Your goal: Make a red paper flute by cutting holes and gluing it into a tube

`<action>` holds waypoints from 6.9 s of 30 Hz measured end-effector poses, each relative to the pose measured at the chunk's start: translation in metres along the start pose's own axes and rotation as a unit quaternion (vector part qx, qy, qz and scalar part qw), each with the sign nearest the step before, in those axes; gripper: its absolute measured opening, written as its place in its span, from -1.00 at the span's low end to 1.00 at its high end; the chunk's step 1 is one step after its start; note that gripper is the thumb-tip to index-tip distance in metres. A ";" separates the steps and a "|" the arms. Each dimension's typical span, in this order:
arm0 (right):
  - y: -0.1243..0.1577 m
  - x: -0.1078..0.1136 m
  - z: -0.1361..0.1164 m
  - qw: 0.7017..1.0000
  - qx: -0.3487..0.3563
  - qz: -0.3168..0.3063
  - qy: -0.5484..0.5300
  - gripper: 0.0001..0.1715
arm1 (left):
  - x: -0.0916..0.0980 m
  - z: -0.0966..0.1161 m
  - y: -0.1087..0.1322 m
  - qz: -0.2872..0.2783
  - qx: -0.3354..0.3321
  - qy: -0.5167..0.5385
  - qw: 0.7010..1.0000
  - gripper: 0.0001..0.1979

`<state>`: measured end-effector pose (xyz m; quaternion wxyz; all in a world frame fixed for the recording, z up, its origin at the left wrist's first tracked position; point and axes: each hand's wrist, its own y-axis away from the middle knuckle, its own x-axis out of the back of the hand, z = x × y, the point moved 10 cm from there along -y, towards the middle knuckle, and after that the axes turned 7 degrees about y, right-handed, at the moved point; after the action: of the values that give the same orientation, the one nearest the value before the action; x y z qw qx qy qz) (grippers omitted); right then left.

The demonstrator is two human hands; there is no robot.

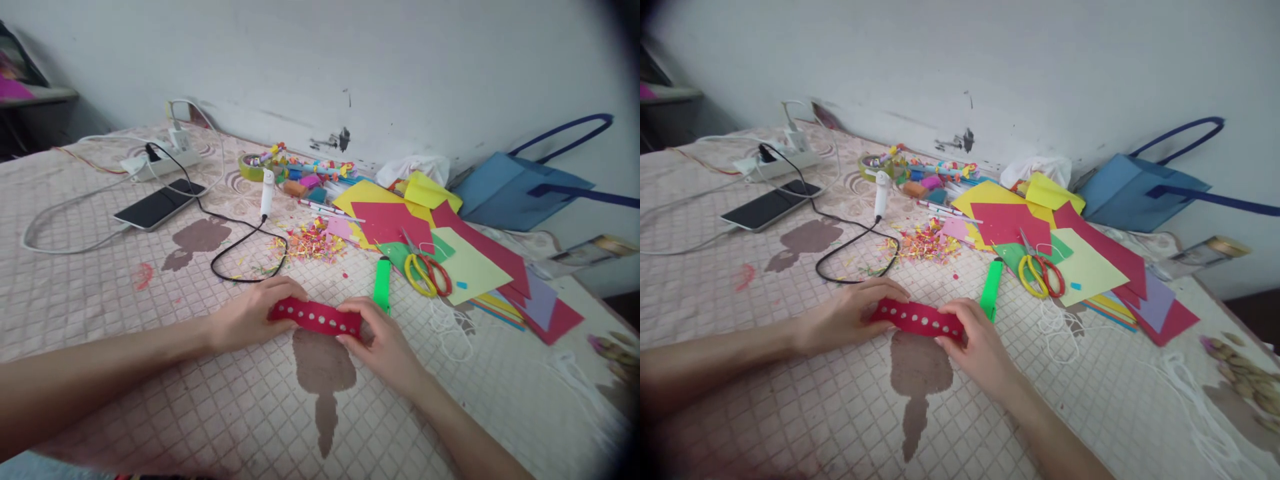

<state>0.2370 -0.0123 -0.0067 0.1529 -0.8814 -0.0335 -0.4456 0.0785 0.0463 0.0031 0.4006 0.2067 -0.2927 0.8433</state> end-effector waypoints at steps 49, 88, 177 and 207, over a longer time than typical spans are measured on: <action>0.010 -0.018 -0.008 0.995 0.056 -0.011 0.076 -0.63 | -0.009 0.007 0.006 -0.039 0.065 0.041 0.996 -0.54; -0.009 -0.010 -0.018 0.998 0.043 0.004 0.047 -0.75 | -0.006 0.017 0.002 0.016 -0.004 -0.054 0.998 -0.82; -0.035 -0.043 -0.034 0.994 -0.015 -0.110 -0.012 -0.78 | 0.021 0.004 0.057 0.037 0.177 -0.054 0.982 -0.88; -0.029 -0.066 -0.065 0.995 0.010 -0.098 0.018 -0.79 | -0.001 0.003 0.056 0.047 0.188 -0.113 0.974 -0.85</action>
<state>0.1417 0.0012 -0.0161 0.1177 -0.8644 -0.1212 -0.4735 0.0353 0.0152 -0.0132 0.2784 0.3585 -0.1817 0.8723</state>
